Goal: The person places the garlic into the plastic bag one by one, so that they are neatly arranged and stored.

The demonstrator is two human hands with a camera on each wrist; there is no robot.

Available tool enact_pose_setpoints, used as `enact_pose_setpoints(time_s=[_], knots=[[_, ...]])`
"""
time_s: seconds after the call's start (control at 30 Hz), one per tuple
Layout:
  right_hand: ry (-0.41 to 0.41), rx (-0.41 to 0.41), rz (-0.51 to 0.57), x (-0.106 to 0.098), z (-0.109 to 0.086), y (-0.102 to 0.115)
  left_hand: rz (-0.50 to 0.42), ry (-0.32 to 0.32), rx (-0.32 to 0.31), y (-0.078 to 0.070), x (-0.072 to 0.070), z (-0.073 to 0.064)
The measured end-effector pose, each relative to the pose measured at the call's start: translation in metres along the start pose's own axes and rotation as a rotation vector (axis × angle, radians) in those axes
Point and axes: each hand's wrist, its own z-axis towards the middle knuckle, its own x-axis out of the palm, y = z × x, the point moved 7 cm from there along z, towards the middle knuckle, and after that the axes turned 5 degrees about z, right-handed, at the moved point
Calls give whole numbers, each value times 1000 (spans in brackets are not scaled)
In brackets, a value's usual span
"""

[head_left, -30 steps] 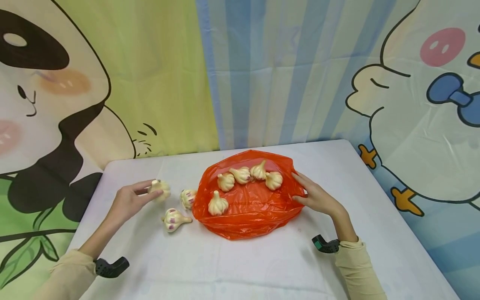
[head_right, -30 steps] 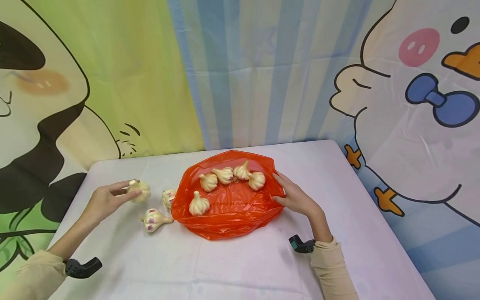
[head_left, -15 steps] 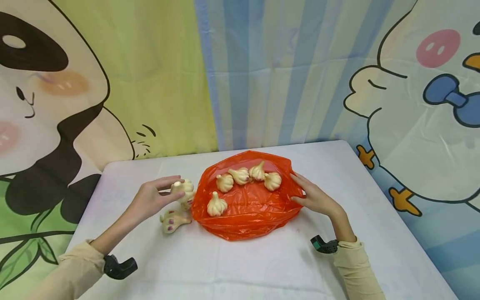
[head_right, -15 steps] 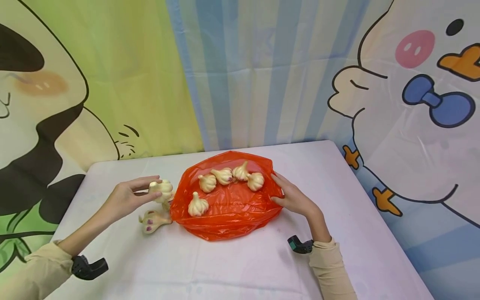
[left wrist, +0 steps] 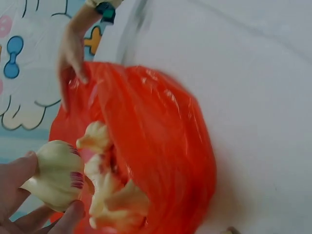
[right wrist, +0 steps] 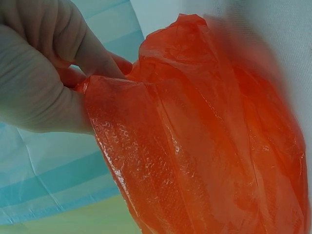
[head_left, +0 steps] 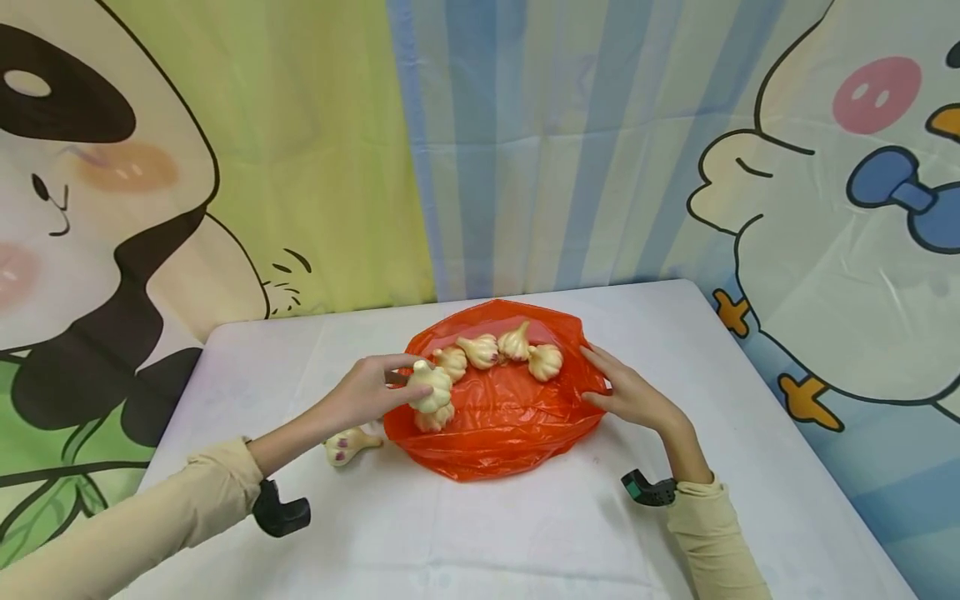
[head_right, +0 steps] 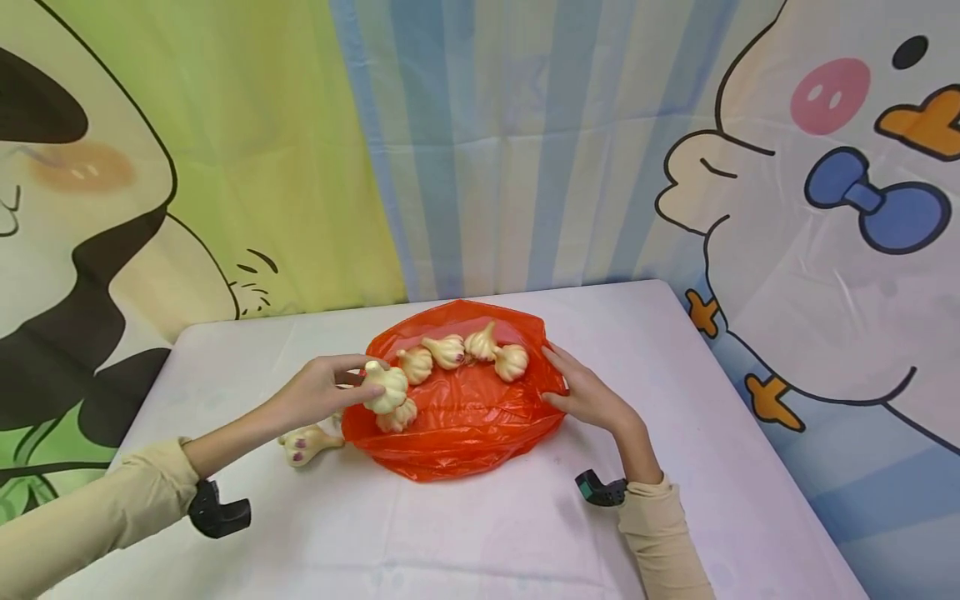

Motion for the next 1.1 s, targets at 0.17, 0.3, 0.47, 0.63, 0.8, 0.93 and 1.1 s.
enact_pose_setpoints(time_s=[0.17, 0.3, 0.47, 0.63, 0.8, 0.93, 1.1], knots=[[2, 3, 1, 0, 0, 0, 58, 51, 50, -19, 19, 17], [3, 1, 7, 0, 0, 0, 97, 97, 78, -24, 37, 29], [6, 3, 4, 0, -1, 0, 147, 161, 88, -23, 57, 41], [1, -1, 8, -1, 0, 0, 126, 185, 109, -25, 69, 50], [6, -4, 20, -1, 0, 0, 102, 207, 87, -22, 78, 54], [8, -7, 13, -1, 0, 0, 123, 228, 8, -16, 85, 54], [5, -16, 15, 0, 0, 1, 153, 238, -30, -14, 93, 54]])
